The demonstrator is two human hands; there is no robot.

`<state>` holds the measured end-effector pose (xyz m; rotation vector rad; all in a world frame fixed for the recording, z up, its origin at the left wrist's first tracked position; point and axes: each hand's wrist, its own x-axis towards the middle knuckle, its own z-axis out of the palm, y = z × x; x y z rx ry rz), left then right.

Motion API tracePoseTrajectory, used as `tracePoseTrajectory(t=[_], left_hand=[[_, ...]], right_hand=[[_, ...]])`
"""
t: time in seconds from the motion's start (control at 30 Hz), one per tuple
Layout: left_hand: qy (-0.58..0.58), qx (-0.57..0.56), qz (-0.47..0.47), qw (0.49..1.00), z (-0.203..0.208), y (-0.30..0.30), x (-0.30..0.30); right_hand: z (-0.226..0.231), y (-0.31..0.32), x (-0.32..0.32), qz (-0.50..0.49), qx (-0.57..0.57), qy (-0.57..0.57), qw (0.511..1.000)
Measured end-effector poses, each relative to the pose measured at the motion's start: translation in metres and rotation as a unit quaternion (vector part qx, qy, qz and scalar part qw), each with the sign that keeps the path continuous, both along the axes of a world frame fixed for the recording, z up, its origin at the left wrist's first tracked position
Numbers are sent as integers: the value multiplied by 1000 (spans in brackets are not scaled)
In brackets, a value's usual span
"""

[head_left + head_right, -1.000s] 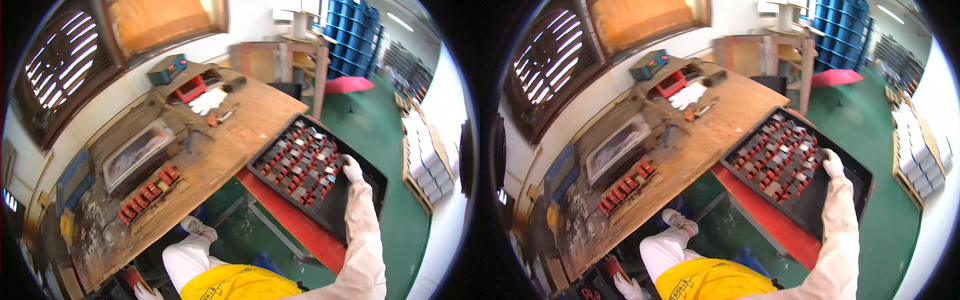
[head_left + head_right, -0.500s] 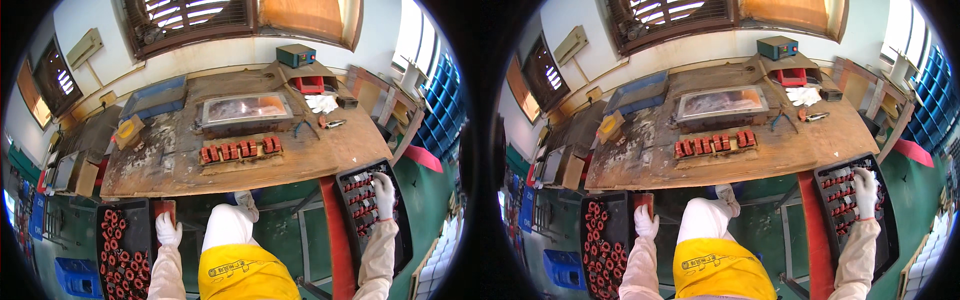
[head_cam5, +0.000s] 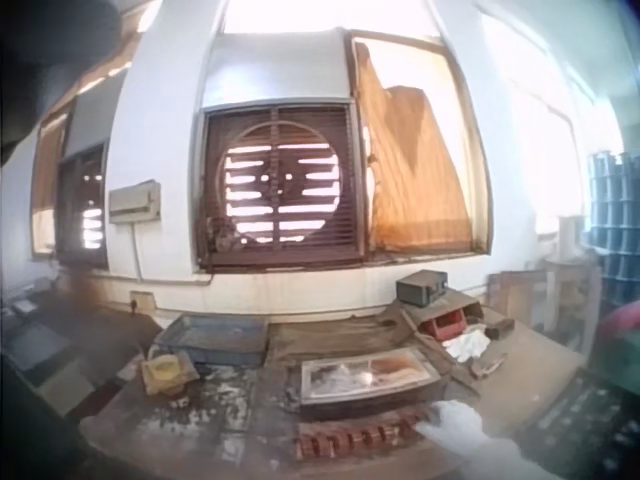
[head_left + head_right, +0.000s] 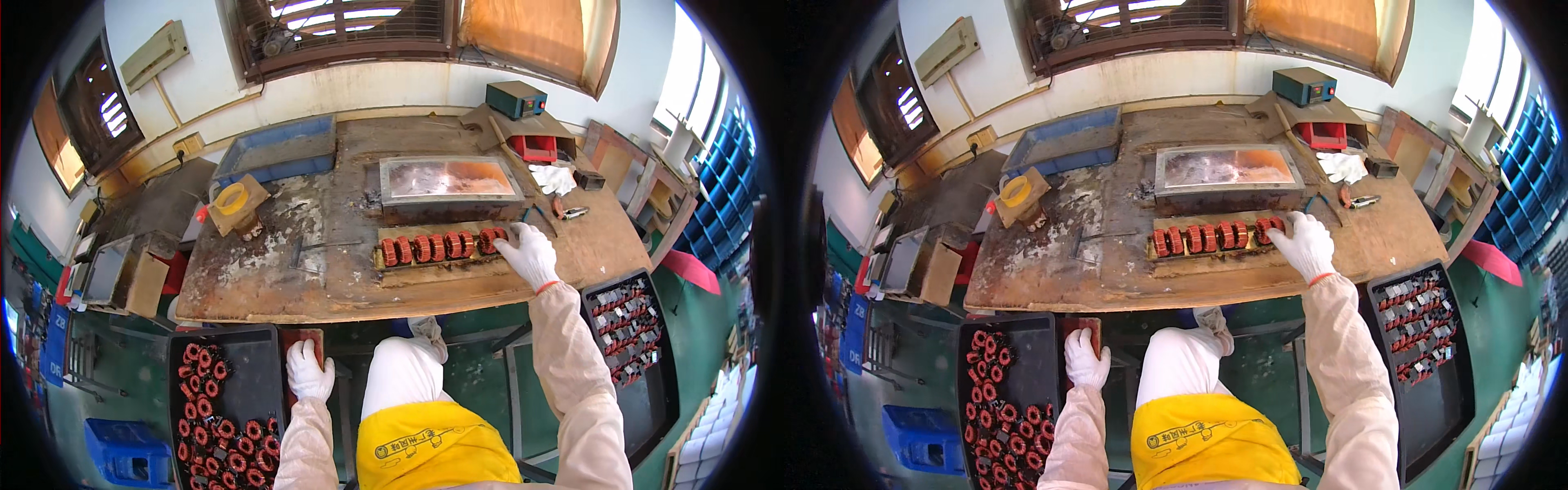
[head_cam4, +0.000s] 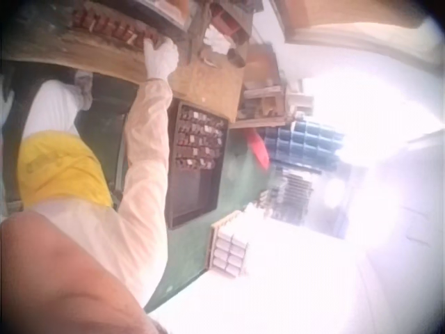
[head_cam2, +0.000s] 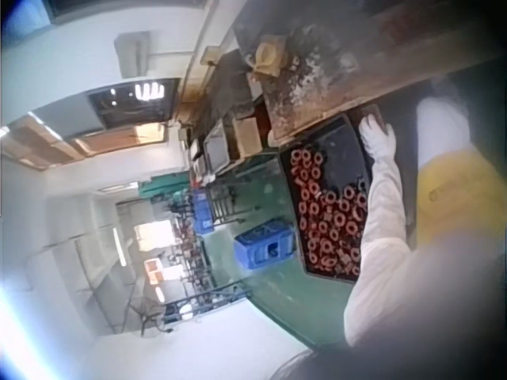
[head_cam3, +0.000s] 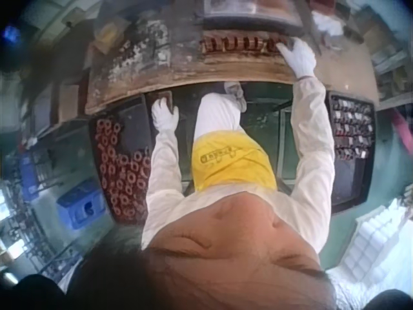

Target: The person dips electronic coils into a solder bath and places them onto a tray, then takes coils from a container and loads them into a fixture before dipping them into the solder.

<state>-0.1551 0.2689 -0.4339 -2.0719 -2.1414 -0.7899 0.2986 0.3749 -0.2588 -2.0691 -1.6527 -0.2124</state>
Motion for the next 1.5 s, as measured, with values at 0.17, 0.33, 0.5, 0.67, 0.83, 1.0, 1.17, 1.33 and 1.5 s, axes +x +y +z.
tracePoseTrajectory(t=[0.17,0.33,0.5,0.67,0.83,1.0,1.17,1.33,1.5], left_hand=[[-16,-9,8,1000,3,-1,-2],[-11,-8,13,1000,7,0,-1],[-12,-13,19,1000,9,0,-1],[-8,-3,14,1000,8,0,1],[-13,-9,12,1000,11,1,2],[-15,-5,14,1000,10,0,2],[-13,-27,21,999,14,-2,-1],[-16,-33,24,999,12,-1,1],[-19,-38,28,999,11,-1,2]], right_hand=[[-7,25,-18,-61,-102,-4,993],[-9,37,-25,-105,-148,-26,983],[5,41,-41,-128,-186,-22,974],[15,38,-42,-129,-198,-17,972],[19,37,-30,-126,-158,-19,979],[29,41,-19,-94,-181,-30,979],[75,62,-19,-55,-138,-11,989],[101,104,-14,-40,-113,-86,989],[103,127,-15,-96,-185,-80,975]])
